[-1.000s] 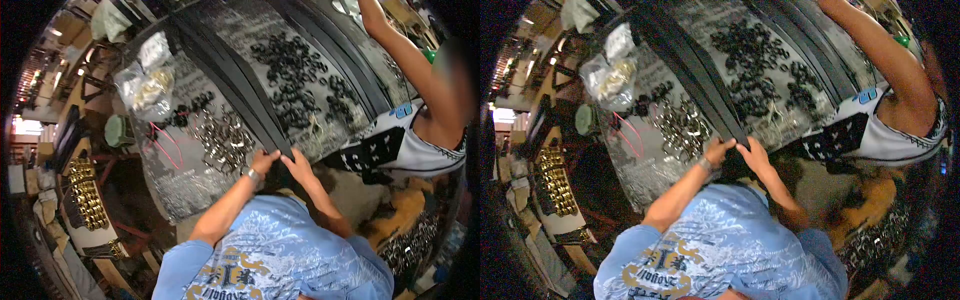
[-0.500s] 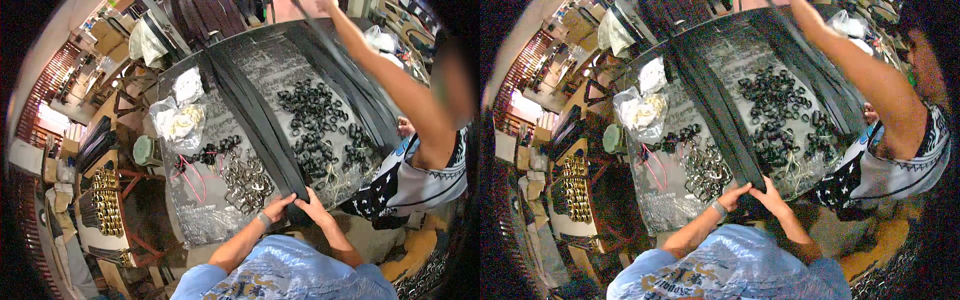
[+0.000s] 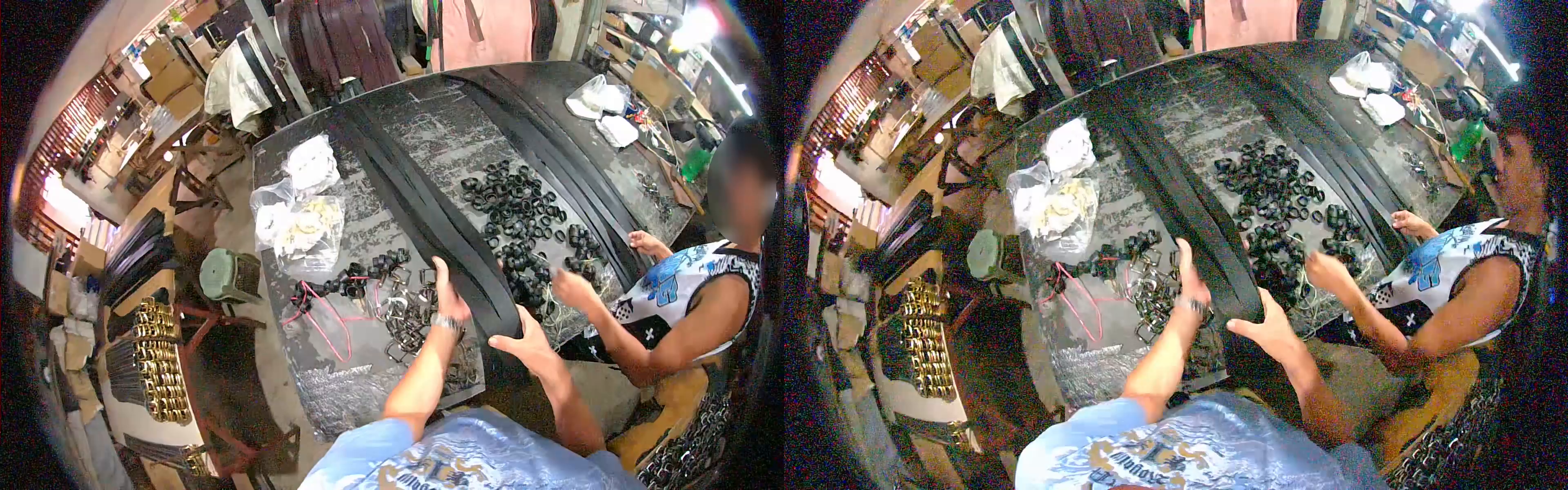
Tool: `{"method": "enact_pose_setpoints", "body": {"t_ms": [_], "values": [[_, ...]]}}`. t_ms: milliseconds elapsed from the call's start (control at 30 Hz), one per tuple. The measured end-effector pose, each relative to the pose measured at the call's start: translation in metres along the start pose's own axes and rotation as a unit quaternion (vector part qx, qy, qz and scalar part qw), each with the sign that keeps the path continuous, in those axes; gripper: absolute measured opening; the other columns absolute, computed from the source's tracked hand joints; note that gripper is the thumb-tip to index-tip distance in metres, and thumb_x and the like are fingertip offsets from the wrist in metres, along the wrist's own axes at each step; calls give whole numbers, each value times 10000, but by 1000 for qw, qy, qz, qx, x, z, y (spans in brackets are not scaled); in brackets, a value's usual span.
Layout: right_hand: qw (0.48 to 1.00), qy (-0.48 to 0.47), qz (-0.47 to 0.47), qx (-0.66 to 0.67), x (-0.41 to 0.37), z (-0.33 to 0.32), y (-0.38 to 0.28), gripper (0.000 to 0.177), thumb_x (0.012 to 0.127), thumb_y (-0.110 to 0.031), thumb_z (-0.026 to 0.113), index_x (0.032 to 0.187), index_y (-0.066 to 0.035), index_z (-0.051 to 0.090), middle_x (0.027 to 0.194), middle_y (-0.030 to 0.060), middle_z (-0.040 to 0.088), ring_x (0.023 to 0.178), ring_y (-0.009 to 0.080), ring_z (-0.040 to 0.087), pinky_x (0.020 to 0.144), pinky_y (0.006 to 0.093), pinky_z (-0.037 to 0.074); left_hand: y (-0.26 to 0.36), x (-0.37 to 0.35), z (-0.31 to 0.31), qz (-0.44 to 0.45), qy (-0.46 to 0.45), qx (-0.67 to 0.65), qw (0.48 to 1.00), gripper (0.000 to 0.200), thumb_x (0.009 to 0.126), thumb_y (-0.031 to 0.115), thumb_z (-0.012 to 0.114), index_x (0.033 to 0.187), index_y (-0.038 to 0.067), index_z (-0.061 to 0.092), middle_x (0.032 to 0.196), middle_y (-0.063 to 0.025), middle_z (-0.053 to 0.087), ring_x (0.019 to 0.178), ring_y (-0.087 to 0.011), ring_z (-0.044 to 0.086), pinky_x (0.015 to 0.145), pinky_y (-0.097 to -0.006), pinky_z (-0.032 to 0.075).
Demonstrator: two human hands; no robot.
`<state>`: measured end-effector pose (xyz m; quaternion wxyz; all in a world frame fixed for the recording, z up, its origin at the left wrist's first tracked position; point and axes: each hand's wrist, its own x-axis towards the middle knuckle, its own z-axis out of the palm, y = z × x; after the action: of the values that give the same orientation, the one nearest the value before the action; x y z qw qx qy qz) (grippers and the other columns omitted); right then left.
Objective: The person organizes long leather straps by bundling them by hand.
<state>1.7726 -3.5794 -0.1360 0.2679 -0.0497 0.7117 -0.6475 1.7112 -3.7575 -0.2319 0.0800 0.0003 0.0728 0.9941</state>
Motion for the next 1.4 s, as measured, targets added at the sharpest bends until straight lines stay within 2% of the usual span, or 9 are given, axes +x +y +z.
{"method": "enact_pose_setpoints", "body": {"t_ms": [133, 233, 333, 433, 567, 600, 733, 967, 1400], "values": [[1000, -5, 3, 16, -21, 11, -22, 706, 725, -94, 811, 1332, 27, 470, 1180, 66, 593, 1080, 143, 543, 977, 292, 419, 47, 64, -10, 99, -175, -4, 980, 1152, 687, 938, 370, 1341, -4, 490, 1258, -253, 581, 1094, -437, 588, 923, -553, 500], [1000, -17, 15, 6, -68, 12, -41, 769, 736, -108, 819, 1380, 29, 421, 1240, 96, 584, 1135, 167, 542, 1017, 311, 401, 88, 109, -13, 222, -110, -10, 969, 1208, 611, 983, 347, 1348, 39, 505, 1221, -260, 594, 1066, -451, 588, 926, -559, 504], [998, -26, 57, 24, -127, 7, -53, 843, 743, -151, 844, 1424, 29, 380, 1292, 141, 596, 1189, 198, 565, 1057, 332, 392, 161, 134, -4, 116, -267, 37, 956, 1248, 616, 922, 494, 1465, 20, 341, 1389, -283, 484, 1222, -477, 504, 1033, -569, 432], [989, 1, 29, -144, -159, 2, -50, 846, 772, -247, 823, 1431, 12, 360, 1168, 208, 661, 1106, 266, 648, 996, 355, 463, 192, 138, 42, 91, -227, 97, 965, 1281, 604, 942, 486, 1441, -19, 355, 1358, -284, 508, 1170, -461, 531, 993, -551, 455], [983, 46, 4, -175, -132, 10, -13, 911, 763, -338, 791, 1468, -61, 285, 1206, 282, 617, 1109, 403, 624, 977, 431, 474, 217, 149, 137, 227, -250, 544, 768, 1148, 726, 921, 371, 1221, -102, 534, 1115, -218, 661, 1021, -309, 623, 933, -425, 466], [984, 54, -7, -170, -125, 13, -12, 893, 756, -285, 794, 1453, -28, 299, 1190, 266, 630, 1097, 367, 637, 962, 414, 475, 234, 172, 138, 163, -379, 479, 774, 1068, 804, 827, 424, 1327, -103, 455, 1291, -291, 559, 1199, -376, 545, 1054, -476, 407], [977, 67, -75, -187, -117, 14, -6, 871, 766, -279, 756, 1451, -35, 275, 1096, 321, 631, 1036, 447, 630, 891, 481, 483, 214, 155, 222, 210, -256, 445, 832, 1065, 803, 820, 437, 1341, -99, 437, 1313, -294, 526, 1221, -383, 511, 1063, -489, 387], [949, 175, -184, -189, -199, -34, 37, 683, 701, -289, 813, 1210, 10, 470, 830, 240, 654, 847, 435, 653, 736, 494, 502, 53, 57, 324, 168, -263, 375, 873, 1064, 800, 807, 461, 1367, -91, 404, 1351, -301, 468, 1259, -397, 451, 1078, -513, 353], [945, 292, -99, 112, -443, -88, 255, 592, 708, -194, 826, 1212, -79, 537, 1021, 138, 676, 974, 249, 663, 814, 378, 527, -439, -204, 365, -154, -358, 117, 914, 1074, 795, 784, 503, 1415, -78, 343, 1422, -313, 361, 1330, -423, 339, 1107, -558, 290]]}}
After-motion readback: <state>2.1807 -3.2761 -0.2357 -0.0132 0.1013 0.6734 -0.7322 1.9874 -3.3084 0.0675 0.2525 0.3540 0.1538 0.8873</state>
